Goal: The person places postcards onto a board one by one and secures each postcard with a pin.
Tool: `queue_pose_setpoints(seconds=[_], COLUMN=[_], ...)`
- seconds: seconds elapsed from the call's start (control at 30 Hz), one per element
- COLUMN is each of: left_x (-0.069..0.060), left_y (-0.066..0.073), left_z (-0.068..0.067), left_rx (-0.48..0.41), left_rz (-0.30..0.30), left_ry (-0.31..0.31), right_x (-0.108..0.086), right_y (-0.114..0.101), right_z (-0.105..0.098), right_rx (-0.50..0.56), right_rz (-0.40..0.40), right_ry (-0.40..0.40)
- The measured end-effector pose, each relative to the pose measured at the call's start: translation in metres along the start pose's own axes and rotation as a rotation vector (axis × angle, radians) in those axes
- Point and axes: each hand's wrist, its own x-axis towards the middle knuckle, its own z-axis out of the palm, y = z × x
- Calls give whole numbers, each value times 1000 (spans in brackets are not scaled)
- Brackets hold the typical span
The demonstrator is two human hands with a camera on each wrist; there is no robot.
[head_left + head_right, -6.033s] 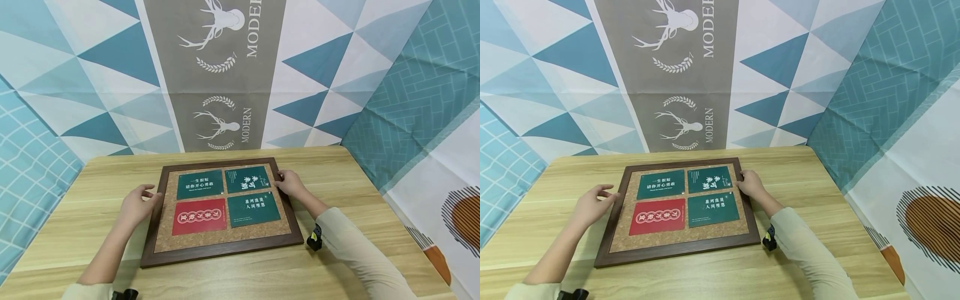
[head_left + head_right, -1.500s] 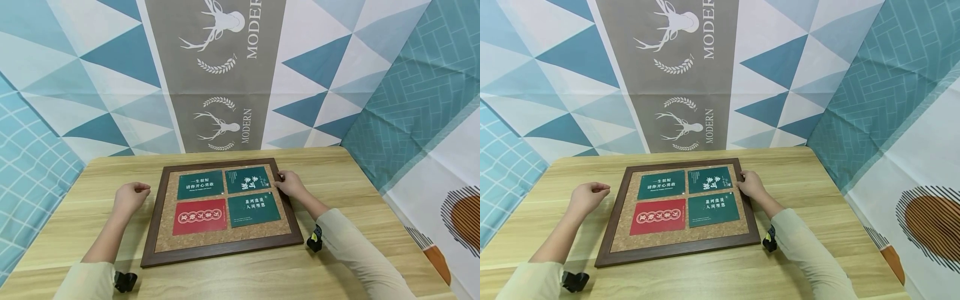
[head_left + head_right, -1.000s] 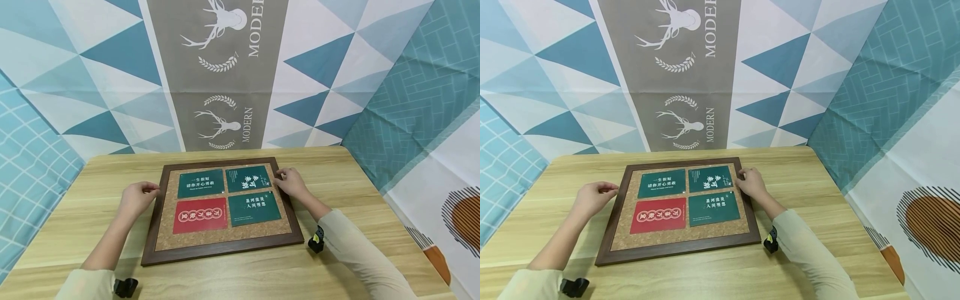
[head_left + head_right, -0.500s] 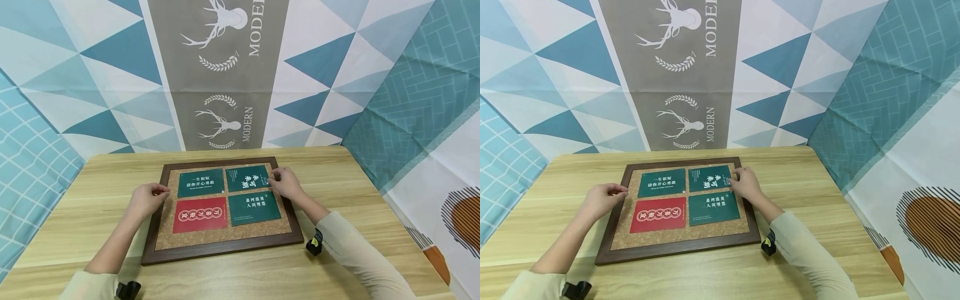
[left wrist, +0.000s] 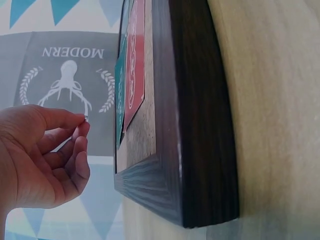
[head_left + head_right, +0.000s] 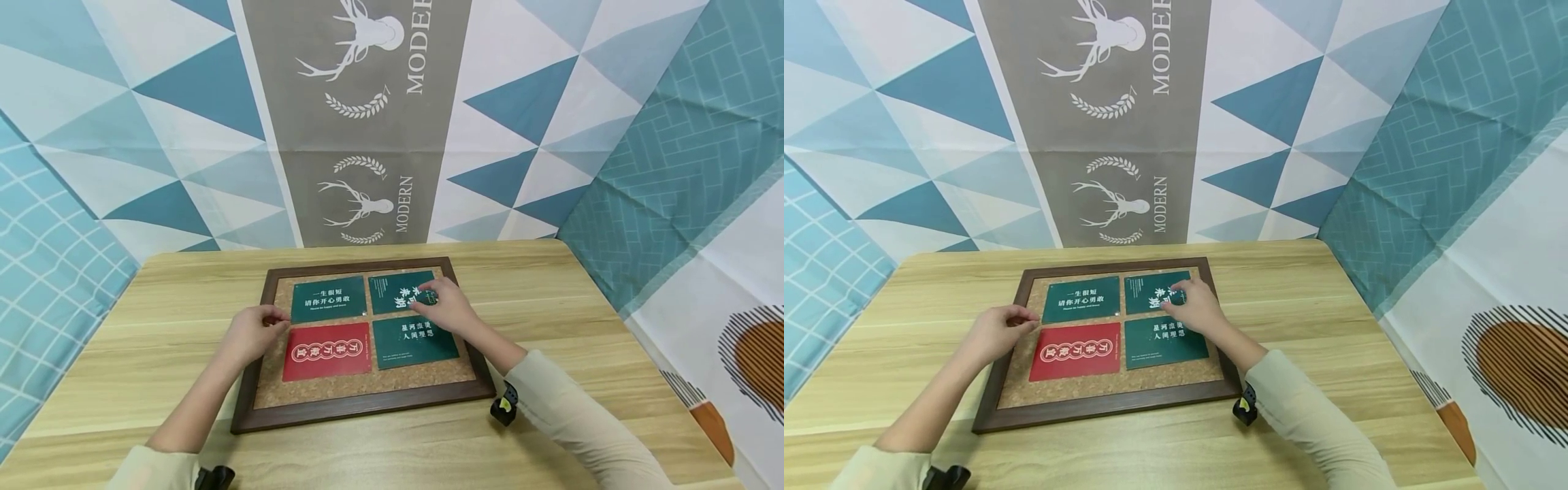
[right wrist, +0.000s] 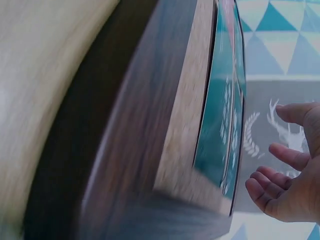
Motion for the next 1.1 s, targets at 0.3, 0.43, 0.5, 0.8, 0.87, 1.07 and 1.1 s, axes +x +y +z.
queue_pose_setpoints(seconds=[0.3, 0.43, 0.5, 0.8, 0.87, 1.07, 1.1], left_x=[1, 1, 2, 3, 3, 3, 3], left_y=[0, 0, 0, 0, 0, 0, 0], left_z=[6, 6, 6, 7, 7, 7, 7], left_rx=[-15, -7, -5, 0, -1, -7, -7], left_rz=[-7, -7, -4, -8, -10, -14, -16], left_ry=[-4, -9, -12, -16, -18, -29, -31], right_x=[-7, -10, -11, -10, -10, -9, -9], right_y=[-33, -45, -50, -64, -68, -77, -79], right_z=[14, 19, 21, 36, 39, 47, 47], right_rx=[0, 24, 26, 9, -7, -77, -87], right_rz=[-68, -104, -118, -180, -190, -200, -197], right_ry=[-61, -111, -128, -167, -173, -203, -210])
